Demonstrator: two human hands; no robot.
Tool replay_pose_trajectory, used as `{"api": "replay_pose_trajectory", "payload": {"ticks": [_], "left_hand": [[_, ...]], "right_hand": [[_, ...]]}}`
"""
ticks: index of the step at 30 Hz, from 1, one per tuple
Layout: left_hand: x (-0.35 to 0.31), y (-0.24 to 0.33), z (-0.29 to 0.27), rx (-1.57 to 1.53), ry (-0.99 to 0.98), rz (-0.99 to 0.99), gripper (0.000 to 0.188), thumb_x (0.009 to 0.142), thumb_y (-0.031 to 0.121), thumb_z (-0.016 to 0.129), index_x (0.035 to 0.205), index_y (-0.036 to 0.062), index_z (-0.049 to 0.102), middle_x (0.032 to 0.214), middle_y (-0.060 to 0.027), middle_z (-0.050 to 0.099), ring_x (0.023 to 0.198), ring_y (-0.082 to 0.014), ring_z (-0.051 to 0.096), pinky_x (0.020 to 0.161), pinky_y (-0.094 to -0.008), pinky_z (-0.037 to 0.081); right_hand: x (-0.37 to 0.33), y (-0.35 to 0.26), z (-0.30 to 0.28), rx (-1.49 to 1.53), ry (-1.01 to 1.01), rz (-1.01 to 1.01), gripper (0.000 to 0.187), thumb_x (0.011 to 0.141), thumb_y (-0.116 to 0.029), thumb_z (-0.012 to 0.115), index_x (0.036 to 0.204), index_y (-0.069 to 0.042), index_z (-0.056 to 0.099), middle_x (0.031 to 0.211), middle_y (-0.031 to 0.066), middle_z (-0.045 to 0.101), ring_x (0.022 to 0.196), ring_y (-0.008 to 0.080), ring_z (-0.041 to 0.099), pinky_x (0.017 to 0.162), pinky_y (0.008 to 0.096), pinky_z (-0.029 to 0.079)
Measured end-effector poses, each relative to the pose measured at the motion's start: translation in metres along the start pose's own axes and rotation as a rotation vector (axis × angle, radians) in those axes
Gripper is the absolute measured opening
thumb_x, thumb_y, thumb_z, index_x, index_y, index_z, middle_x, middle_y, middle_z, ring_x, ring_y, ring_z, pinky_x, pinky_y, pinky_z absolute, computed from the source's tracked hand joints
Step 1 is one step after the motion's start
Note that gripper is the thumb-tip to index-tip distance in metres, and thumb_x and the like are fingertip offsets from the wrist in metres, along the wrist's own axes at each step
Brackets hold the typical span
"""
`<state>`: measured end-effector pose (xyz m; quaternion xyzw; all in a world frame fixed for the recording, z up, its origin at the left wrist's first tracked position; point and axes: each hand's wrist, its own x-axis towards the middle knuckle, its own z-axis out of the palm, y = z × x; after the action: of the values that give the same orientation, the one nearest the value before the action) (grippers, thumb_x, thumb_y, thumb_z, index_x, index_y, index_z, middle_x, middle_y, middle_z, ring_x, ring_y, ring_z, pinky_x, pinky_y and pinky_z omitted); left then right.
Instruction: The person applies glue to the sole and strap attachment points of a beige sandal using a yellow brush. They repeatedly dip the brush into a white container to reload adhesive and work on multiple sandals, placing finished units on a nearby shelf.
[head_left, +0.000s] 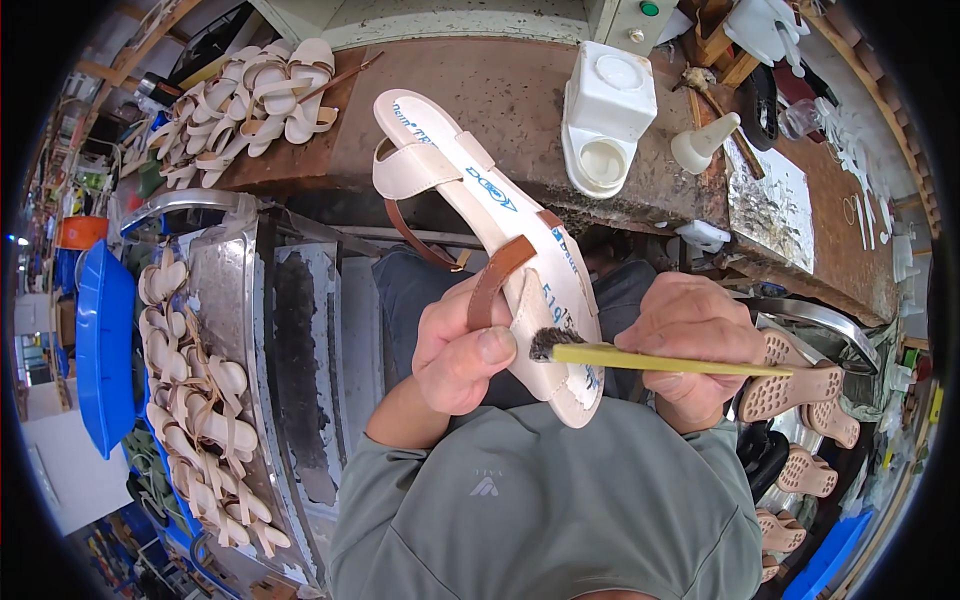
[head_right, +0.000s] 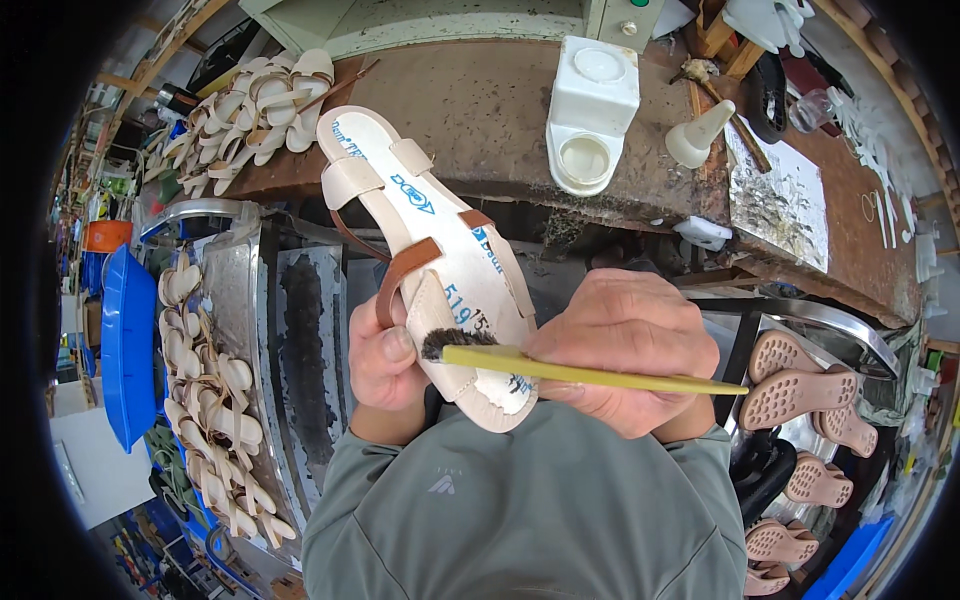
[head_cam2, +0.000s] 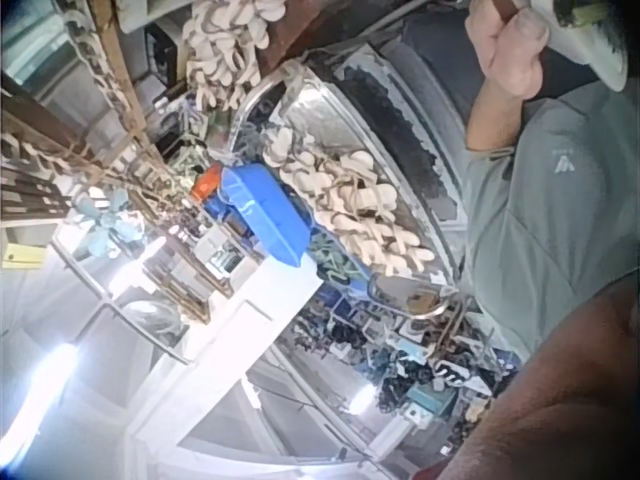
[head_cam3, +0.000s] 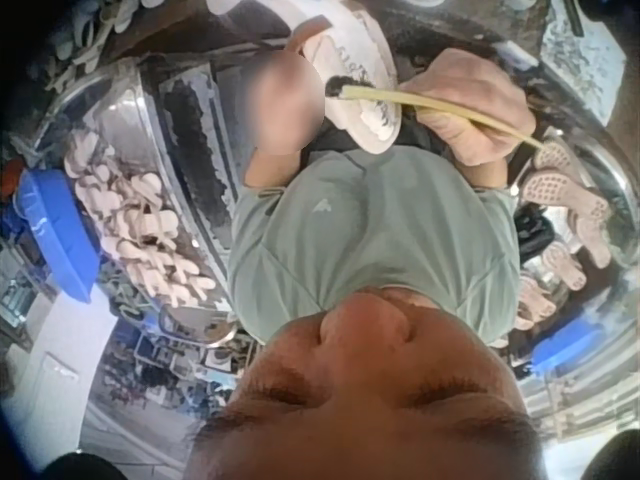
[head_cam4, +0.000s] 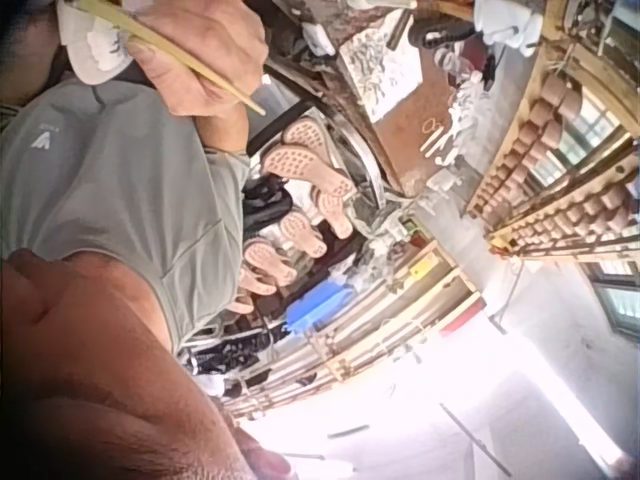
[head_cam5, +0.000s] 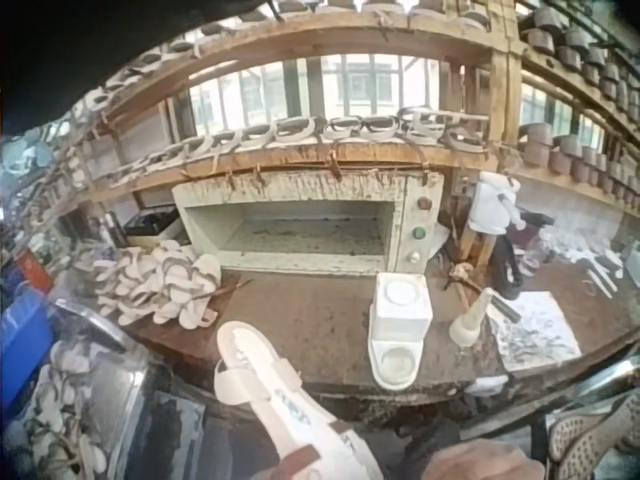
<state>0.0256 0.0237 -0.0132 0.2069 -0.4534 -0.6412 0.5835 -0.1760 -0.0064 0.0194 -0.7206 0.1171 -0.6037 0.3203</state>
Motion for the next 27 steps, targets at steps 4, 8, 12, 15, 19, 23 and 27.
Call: {"api": "replay_pose_trajectory", "payload": {"ticks": [4, 8, 12, 15, 19, 23, 27], "left_hand": [[0.000, 0.002, 0.007, 0.006, 0.025, 0.016, 0.023, 0.085, 0.019, 0.051, 0.075, -0.0011, 0.048, 0.103, -0.0204, 0.056, 0.092, -0.0263, 0.053, 0.083, -0.0392, 0.041], [-0.001, 0.003, 0.010, -0.014, 0.029, 0.023, 0.021, 0.086, 0.017, 0.051, 0.076, -0.0017, 0.049, 0.106, -0.0231, 0.056, 0.094, -0.0286, 0.054, 0.085, -0.0408, 0.040], [-0.001, 0.003, 0.013, 0.061, -0.007, 0.098, 0.019, 0.083, 0.014, 0.052, 0.073, -0.0020, 0.052, 0.099, -0.0231, 0.059, 0.088, -0.0293, 0.056, 0.080, -0.0398, 0.042], [0.001, 0.002, 0.014, 0.224, -0.077, 0.243, 0.017, 0.080, 0.011, 0.052, 0.069, -0.0015, 0.053, 0.086, -0.0192, 0.062, 0.077, -0.0290, 0.058, 0.073, -0.0384, 0.044], [0.006, 0.002, 0.016, 0.433, -0.108, 0.421, 0.011, 0.072, 0.008, 0.055, 0.066, -0.0003, 0.057, 0.073, -0.0136, 0.062, 0.065, -0.0280, 0.057, 0.063, -0.0370, 0.045], [-0.004, 0.005, 0.000, 0.672, -0.163, 0.484, 0.013, 0.076, 0.012, 0.061, 0.080, 0.0015, 0.055, 0.082, -0.0138, 0.063, 0.069, -0.0236, 0.060, 0.066, -0.0326, 0.048], [-0.002, 0.006, 0.007, 0.776, -0.112, 0.561, 0.010, 0.077, 0.010, 0.059, 0.078, 0.0010, 0.054, 0.078, -0.0123, 0.061, 0.066, -0.0226, 0.056, 0.063, -0.0323, 0.045]], "right_hand": [[-0.006, -0.003, -0.003, 0.009, -0.025, -0.055, 0.018, 0.070, -0.006, 0.074, 0.081, 0.004, 0.065, 0.072, 0.0138, 0.066, 0.053, 0.0197, 0.061, 0.044, 0.0274, 0.043], [-0.012, -0.008, -0.015, 0.059, -0.121, -0.073, 0.016, 0.071, -0.007, 0.074, 0.080, 0.004, 0.066, 0.071, 0.0130, 0.066, 0.052, 0.0194, 0.061, 0.043, 0.0268, 0.042], [-0.008, -0.009, -0.017, 0.131, -0.006, 0.047, 0.015, 0.071, -0.009, 0.073, 0.076, 0.004, 0.067, 0.065, 0.0123, 0.065, 0.052, 0.0213, 0.061, 0.045, 0.0300, 0.044], [0.013, -0.003, -0.015, 0.137, 0.034, 0.263, 0.010, 0.071, -0.003, 0.069, 0.080, 0.003, 0.067, 0.070, 0.0135, 0.065, 0.058, 0.0222, 0.060, 0.052, 0.0316, 0.046], [0.015, 0.009, -0.004, 0.164, 0.132, 0.245, 0.013, 0.068, -0.002, 0.070, 0.079, 0.004, 0.066, 0.070, 0.0137, 0.065, 0.057, 0.0216, 0.059, 0.052, 0.0310, 0.046], [0.012, 0.000, -0.012, 0.209, 0.062, 0.163, 0.013, 0.066, -0.003, 0.071, 0.076, 0.003, 0.066, 0.068, 0.0137, 0.065, 0.055, 0.0212, 0.059, 0.051, 0.0317, 0.046], [0.022, -0.002, -0.011, 0.126, 0.067, 0.162, 0.015, 0.067, -0.008, 0.073, 0.075, 0.004, 0.066, 0.067, 0.0142, 0.065, 0.051, 0.0218, 0.059, 0.048, 0.0315, 0.046]]}}
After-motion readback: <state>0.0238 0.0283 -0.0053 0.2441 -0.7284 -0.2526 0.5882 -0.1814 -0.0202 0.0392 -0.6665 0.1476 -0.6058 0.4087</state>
